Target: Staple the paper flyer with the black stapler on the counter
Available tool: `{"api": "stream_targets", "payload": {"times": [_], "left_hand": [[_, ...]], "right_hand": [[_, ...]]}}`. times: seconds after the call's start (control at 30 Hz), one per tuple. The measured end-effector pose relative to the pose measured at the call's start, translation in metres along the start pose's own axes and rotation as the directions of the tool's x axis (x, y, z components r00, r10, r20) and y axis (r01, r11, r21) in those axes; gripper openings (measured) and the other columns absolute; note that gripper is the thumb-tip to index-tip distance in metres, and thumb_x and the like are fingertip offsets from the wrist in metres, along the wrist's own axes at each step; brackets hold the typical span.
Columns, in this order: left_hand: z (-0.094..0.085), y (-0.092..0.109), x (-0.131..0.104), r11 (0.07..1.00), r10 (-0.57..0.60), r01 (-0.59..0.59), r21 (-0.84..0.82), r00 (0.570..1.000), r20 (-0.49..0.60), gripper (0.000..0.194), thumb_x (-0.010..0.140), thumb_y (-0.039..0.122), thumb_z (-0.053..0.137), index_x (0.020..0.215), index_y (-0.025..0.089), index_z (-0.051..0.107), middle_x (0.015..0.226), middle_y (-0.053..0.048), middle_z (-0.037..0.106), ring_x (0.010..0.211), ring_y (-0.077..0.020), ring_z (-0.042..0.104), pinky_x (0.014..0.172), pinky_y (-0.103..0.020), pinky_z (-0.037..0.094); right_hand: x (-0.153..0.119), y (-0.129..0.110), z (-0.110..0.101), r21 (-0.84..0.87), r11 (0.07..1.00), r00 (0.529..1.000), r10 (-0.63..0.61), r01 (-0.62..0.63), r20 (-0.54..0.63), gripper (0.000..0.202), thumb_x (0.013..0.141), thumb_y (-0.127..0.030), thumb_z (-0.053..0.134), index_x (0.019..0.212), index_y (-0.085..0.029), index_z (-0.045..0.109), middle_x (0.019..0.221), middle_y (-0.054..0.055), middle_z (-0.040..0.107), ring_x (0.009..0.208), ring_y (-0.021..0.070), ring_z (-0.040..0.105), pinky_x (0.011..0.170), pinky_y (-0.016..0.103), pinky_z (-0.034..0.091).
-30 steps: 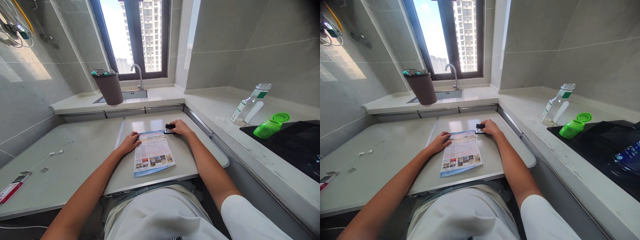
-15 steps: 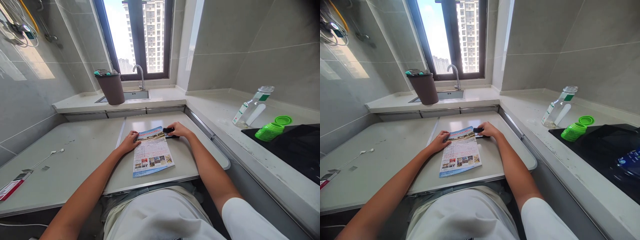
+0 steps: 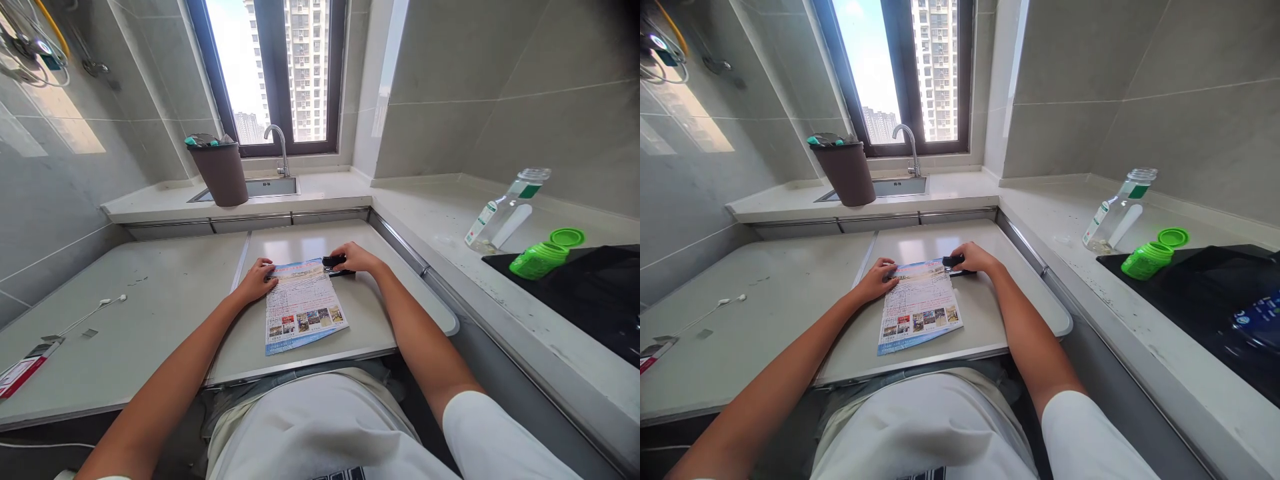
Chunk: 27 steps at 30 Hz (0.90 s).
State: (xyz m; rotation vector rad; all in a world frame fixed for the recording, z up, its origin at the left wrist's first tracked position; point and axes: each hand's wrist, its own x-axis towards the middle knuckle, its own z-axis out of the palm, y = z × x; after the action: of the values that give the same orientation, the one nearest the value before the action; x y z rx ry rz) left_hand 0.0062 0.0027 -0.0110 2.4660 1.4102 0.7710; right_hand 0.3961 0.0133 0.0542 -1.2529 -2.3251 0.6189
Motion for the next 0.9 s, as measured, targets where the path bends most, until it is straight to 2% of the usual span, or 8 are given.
{"api": "stream_targets", "payload": {"times": [0.17, 0.37, 0.47, 0.53, 0.6, 0.73, 0.9], "left_hand": [[-0.002, 0.007, -0.001, 0.999, 0.046, -0.046, -0.004, 0.998, 0.034, 0.039, 0.090, 0.038, 0.068, 0.124, 0.021, 0.074, 0.141, -0.015, 0.057, 0.122, -0.0304, 0.062, 0.110, -0.050, 0.051], [-0.005, 0.015, -0.003, 0.996, 0.083, -0.081, -0.026, 0.992, 0.095, 0.040, 0.094, 0.045, 0.065, 0.129, 0.027, 0.074, 0.145, -0.013, 0.053, 0.122, -0.0287, 0.063, 0.112, -0.051, 0.051], [-0.005, 0.018, -0.003, 0.993, 0.118, -0.115, -0.034, 0.987, 0.112, 0.039, 0.095, 0.046, 0.065, 0.128, 0.028, 0.076, 0.146, -0.013, 0.053, 0.124, -0.0293, 0.062, 0.111, -0.051, 0.052], [-0.004, 0.020, -0.004, 0.991, 0.135, -0.133, -0.029, 0.984, 0.113, 0.037, 0.096, 0.045, 0.066, 0.127, 0.029, 0.076, 0.146, -0.012, 0.053, 0.123, -0.0290, 0.063, 0.111, -0.050, 0.053], [-0.004, 0.022, -0.004, 0.990, 0.144, -0.143, -0.011, 0.983, 0.113, 0.034, 0.096, 0.044, 0.066, 0.125, 0.030, 0.077, 0.145, -0.012, 0.054, 0.122, -0.0289, 0.064, 0.110, -0.050, 0.053], [-0.004, 0.023, -0.005, 0.988, 0.149, -0.154, 0.024, 0.980, 0.131, 0.033, 0.098, 0.044, 0.064, 0.124, 0.031, 0.077, 0.142, -0.011, 0.055, 0.124, -0.0297, 0.063, 0.110, -0.050, 0.052], [-0.006, 0.027, -0.006, 0.989, 0.140, -0.146, 0.033, 0.979, 0.150, 0.034, 0.099, 0.045, 0.061, 0.126, 0.029, 0.076, 0.142, -0.012, 0.054, 0.125, -0.0298, 0.063, 0.110, -0.049, 0.052]], "right_hand": [[0.004, -0.008, 0.012, -0.079, 0.997, 1.000, -0.026, 0.025, -0.014, 0.029, 0.078, -0.027, 0.083, 0.106, -0.022, 0.083, 0.093, 0.002, 0.080, 0.083, 0.0194, 0.068, 0.072, 0.025, 0.046], [0.010, -0.013, 0.029, -0.051, 0.997, 0.994, -0.056, 0.051, -0.098, 0.041, 0.084, -0.020, 0.080, 0.124, -0.026, 0.077, 0.117, 0.004, 0.079, 0.103, 0.0218, 0.071, 0.090, 0.028, 0.050], [0.012, -0.021, 0.038, -0.031, 0.998, 0.994, -0.060, 0.058, -0.088, 0.034, 0.091, -0.035, 0.077, 0.124, -0.026, 0.075, 0.119, 0.005, 0.079, 0.106, 0.0216, 0.070, 0.091, 0.028, 0.051], [0.013, -0.027, 0.043, -0.052, 0.999, 0.994, 0.006, -0.012, -0.107, 0.034, 0.098, -0.050, 0.067, 0.122, -0.027, 0.076, 0.116, 0.005, 0.079, 0.103, 0.0216, 0.070, 0.086, 0.028, 0.050], [0.015, -0.033, 0.047, -0.107, 0.990, 0.987, 0.077, -0.092, -0.141, 0.039, 0.102, -0.058, 0.057, 0.118, -0.028, 0.076, 0.114, 0.004, 0.079, 0.102, 0.0221, 0.070, 0.081, 0.027, 0.048], [0.017, -0.039, 0.052, -0.188, 0.973, 0.985, 0.105, -0.131, -0.140, 0.039, 0.105, -0.058, 0.051, 0.120, -0.031, 0.076, 0.115, 0.003, 0.079, 0.104, 0.0228, 0.069, 0.080, 0.028, 0.046], [0.017, -0.047, 0.058, -0.284, 0.951, 0.985, 0.082, -0.124, -0.154, 0.038, 0.104, -0.054, 0.055, 0.127, -0.032, 0.076, 0.125, 0.005, 0.077, 0.121, 0.0262, 0.064, 0.097, 0.034, 0.044]]}}
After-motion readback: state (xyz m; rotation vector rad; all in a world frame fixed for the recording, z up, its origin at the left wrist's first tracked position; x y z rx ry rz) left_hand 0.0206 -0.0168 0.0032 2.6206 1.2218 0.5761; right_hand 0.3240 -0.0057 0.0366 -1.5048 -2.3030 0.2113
